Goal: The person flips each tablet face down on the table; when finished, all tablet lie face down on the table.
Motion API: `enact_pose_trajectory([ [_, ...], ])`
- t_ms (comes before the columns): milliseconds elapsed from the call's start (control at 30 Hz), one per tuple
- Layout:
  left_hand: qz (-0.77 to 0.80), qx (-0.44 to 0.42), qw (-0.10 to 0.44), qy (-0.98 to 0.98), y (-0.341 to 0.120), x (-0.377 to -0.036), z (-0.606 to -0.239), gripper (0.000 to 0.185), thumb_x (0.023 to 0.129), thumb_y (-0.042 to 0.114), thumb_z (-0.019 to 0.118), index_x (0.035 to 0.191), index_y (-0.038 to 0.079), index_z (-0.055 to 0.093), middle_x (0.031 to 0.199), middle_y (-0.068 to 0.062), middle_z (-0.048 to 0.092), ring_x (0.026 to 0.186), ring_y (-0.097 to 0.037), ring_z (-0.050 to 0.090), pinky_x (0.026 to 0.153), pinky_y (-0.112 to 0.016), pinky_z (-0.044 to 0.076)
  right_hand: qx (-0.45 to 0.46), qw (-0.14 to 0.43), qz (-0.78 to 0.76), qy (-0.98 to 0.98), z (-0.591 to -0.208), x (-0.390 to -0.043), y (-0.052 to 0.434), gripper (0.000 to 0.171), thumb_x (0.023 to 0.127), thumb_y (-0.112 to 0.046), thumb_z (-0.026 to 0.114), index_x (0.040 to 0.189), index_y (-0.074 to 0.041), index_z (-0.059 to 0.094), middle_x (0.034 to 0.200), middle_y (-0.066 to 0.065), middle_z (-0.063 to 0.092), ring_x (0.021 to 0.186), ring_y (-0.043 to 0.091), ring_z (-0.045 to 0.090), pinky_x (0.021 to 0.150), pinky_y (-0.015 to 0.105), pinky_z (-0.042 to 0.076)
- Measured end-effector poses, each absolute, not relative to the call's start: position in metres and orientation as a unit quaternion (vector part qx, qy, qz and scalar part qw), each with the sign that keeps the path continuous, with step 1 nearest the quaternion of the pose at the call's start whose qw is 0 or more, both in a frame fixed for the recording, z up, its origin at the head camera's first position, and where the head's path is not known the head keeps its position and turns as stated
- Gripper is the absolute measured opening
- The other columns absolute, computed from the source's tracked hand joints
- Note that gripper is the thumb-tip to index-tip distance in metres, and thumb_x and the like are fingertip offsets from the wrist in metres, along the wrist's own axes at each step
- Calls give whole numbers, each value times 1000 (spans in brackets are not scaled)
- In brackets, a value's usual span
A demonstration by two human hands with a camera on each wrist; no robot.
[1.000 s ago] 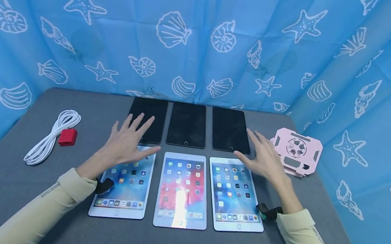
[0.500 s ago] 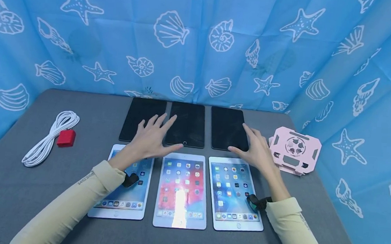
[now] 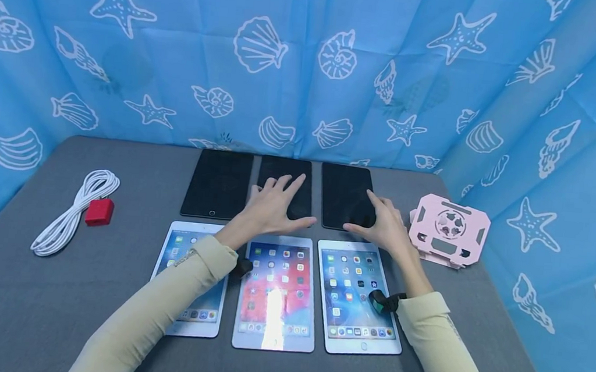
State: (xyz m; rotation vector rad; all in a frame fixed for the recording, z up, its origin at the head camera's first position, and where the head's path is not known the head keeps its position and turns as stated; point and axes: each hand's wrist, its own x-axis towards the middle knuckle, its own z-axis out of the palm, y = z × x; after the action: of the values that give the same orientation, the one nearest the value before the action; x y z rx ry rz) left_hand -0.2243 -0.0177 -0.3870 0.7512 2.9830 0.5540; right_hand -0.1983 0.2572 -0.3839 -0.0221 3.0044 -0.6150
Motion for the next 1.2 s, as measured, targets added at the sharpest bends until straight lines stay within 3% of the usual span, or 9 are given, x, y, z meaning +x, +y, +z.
enact_pose_trajectory([
  [300, 178, 231, 41, 956, 15, -236, -394, 107, 86, 78, 58, 165, 18, 18, 164, -15, 36, 148, -39, 38, 114, -67, 37, -3, 61, -203, 977, -389, -206, 263, 107, 86, -45, 80, 162, 0, 19, 160, 37, 26, 144, 60, 29, 113, 72, 32],
  [600, 215, 229, 83, 946, 36, -241, -405, 114, 82, 74, 66, 165, 12, 17, 161, -18, 37, 142, -37, 45, 108, -56, 48, 21, 93, -201, 975, -394, -213, 272, 111, 84, -42, 83, 162, 0, 17, 157, 40, 27, 140, 61, 32, 111, 74, 32],
  [1000, 222, 218, 99, 945, 54, -244, -412, 116, 80, 72, 72, 164, 9, 21, 164, -16, 35, 144, -36, 43, 111, -55, 46, 51, 148, -208, 965, -392, -218, 277, 114, 84, -45, 82, 161, 5, 14, 159, 41, 22, 143, 58, 28, 115, 73, 29],
  [1200, 208, 211, 89, 951, 58, -245, -412, 116, 79, 74, 72, 162, 7, 26, 162, -15, 37, 138, -33, 48, 108, -50, 49, 47, 161, -228, 959, -392, -222, 277, 108, 85, -44, 82, 158, 10, 24, 158, 38, 30, 143, 52, 33, 117, 66, 32],
])
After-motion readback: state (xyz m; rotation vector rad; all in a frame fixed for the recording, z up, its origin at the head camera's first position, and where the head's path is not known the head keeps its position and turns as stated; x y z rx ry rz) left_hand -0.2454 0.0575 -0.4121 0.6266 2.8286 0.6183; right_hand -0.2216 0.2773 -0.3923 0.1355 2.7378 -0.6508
